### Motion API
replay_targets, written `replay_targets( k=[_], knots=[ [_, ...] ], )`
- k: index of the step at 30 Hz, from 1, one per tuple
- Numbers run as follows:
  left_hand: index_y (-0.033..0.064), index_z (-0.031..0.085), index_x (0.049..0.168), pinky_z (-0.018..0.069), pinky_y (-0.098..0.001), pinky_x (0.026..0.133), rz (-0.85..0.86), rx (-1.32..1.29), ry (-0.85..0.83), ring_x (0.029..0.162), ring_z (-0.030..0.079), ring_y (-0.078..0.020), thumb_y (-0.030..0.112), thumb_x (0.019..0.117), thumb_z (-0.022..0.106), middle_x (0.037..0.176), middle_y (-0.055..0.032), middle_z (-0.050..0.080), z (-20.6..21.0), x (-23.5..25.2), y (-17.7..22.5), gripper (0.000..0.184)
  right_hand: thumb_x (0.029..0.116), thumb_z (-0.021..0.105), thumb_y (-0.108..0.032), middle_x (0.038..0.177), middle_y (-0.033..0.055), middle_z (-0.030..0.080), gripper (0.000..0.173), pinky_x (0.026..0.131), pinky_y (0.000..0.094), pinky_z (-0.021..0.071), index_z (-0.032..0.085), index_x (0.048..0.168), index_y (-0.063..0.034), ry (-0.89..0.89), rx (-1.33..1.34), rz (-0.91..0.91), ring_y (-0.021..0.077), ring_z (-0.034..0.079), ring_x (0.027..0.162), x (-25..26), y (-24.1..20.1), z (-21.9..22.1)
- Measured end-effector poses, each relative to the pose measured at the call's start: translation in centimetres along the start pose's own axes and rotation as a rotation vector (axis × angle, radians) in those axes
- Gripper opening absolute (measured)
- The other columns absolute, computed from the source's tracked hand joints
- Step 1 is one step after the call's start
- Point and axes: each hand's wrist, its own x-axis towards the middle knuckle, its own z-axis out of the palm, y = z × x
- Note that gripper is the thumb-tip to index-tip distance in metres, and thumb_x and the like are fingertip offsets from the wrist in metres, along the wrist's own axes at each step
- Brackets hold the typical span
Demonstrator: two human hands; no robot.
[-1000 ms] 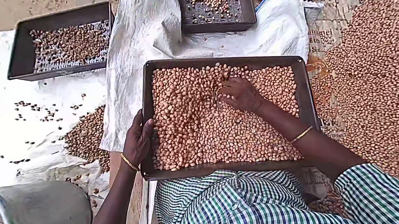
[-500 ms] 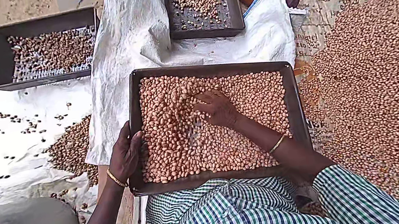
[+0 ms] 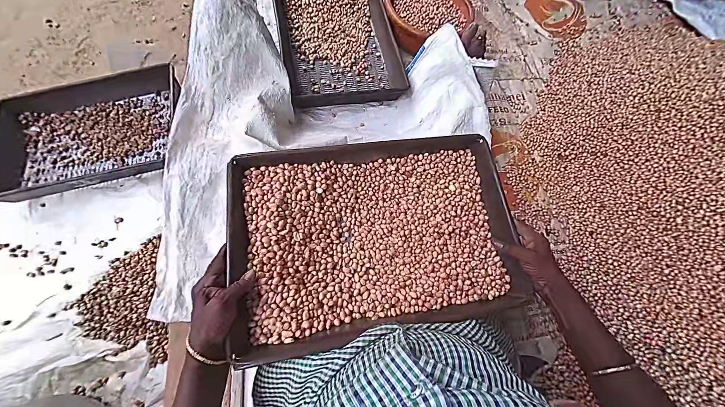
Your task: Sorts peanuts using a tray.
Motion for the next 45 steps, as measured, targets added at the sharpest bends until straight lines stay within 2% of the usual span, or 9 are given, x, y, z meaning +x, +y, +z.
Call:
replay_targets(
  k=[6,12,15,19,23,28,33,38,45],
  knots=[
    [0.0024,0.039,0.151,0.0534,-0.0144,0.088,0.170,-0.039,-0.130,0.100,0.064,0.0058,-0.008,0.0981,0.050,0.128,0.0015,0.063,3.8,5.2,7.3,0.055,0.1016,0.050,0.002,0.111,0.0077,0.059,0.041,0.077,0.0109,0.0437,0.044,0.141,0.0121,0.084,-0.013,-0.142,-0.0069,0.053,0.086,8.0,-0.9,-1.6],
    [0.0067,0.037,0.151,0.0544,-0.0133,0.084,0.100,0.117,-0.029,0.096,0.064,0.0076,-0.001,0.0977,0.047,0.124,0.0054,0.062,-2.7,4.6,3.9,0.055,0.0915,0.059,0.005,0.130,0.0176,0.062,0.053,0.094,0.0179,0.0502,0.046,0.143,0.0111,0.084,0.067,-0.227,0.0010,0.062,0.108,2.1,-4.6,2.6],
    [0.0034,0.042,0.149,0.0573,-0.0155,0.081,0.110,0.080,-0.058,0.091,0.068,0.0033,-0.004,0.0892,0.054,0.116,0.0057,0.069,0.3,1.6,5.6,0.062,0.0862,0.056,0.010,0.130,0.0215,0.060,0.058,0.092,0.0125,0.0497,0.040,0.142,0.0192,0.140,0.137,-0.130,-0.0026,0.062,0.107,0.4,-0.5,0.4],
    [0.0059,0.054,0.137,0.0565,-0.0192,0.069,-0.079,0.127,-0.077,0.077,0.065,-0.0007,-0.008,0.0944,0.055,0.106,-0.0009,0.069,4.8,7.1,10.6,0.044,0.0934,0.055,0.011,0.121,0.0134,0.061,0.052,0.080,0.0179,0.0497,0.045,0.144,0.0063,0.044,0.062,0.032,0.0012,0.059,0.091,8.4,-1.6,-1.1],
    [0.0028,0.042,0.147,0.0567,-0.0191,0.078,-0.034,0.114,-0.036,0.090,0.066,0.0004,-0.009,0.0911,0.051,0.118,-0.0019,0.065,-0.2,6.4,5.3,0.057,0.0958,0.057,0.008,0.132,0.0231,0.060,0.048,0.095,0.0234,0.0472,0.047,0.143,0.0111,0.017,0.006,-0.154,0.0086,0.060,0.108,6.5,-4.8,1.6],
    [-0.0081,0.037,0.148,0.0564,-0.0176,0.091,0.160,-0.004,-0.079,0.105,0.067,0.0024,-0.008,0.0743,0.058,0.129,0.0006,0.067,1.1,1.3,3.3,0.077,0.0831,0.057,0.007,0.135,0.0273,0.058,0.061,0.096,0.0119,0.0462,0.042,0.141,0.0211,0.175,0.137,-0.217,-0.0016,0.061,0.113,-0.1,2.0,0.0],
    [0.0030,0.050,0.142,0.0550,-0.0239,0.067,-0.070,0.077,-0.077,0.078,0.065,-0.0063,-0.018,0.0864,0.049,0.111,-0.0074,0.067,5.9,7.9,9.3,0.060,0.0903,0.056,0.015,0.124,0.0181,0.060,0.053,0.084,0.0213,0.0495,0.046,0.142,0.0086,0.079,0.053,-0.029,0.0062,0.060,0.096,9.4,-1.1,-1.7],
    [-0.0031,0.038,0.147,0.0586,-0.0186,0.082,0.073,-0.005,-0.062,0.095,0.069,0.0005,-0.007,0.0742,0.056,0.119,0.0020,0.068,-0.7,3.8,2.2,0.076,0.0850,0.060,0.007,0.141,0.0319,0.053,0.060,0.105,0.0219,0.0436,0.045,0.142,0.0176,0.132,-0.011,-0.243,0.0133,0.058,0.126,1.8,-2.7,1.0],
    [0.0017,0.050,0.143,0.0568,-0.0231,0.074,0.021,0.026,-0.090,0.086,0.067,-0.0054,-0.020,0.0822,0.051,0.117,-0.0071,0.067,6.3,6.5,9.9,0.065,0.0865,0.055,0.014,0.125,0.0178,0.060,0.057,0.084,0.0156,0.0497,0.044,0.143,0.0115,0.114,0.067,-0.095,0.0008,0.061,0.098,8.9,-0.3,-1.9]
  ],
)
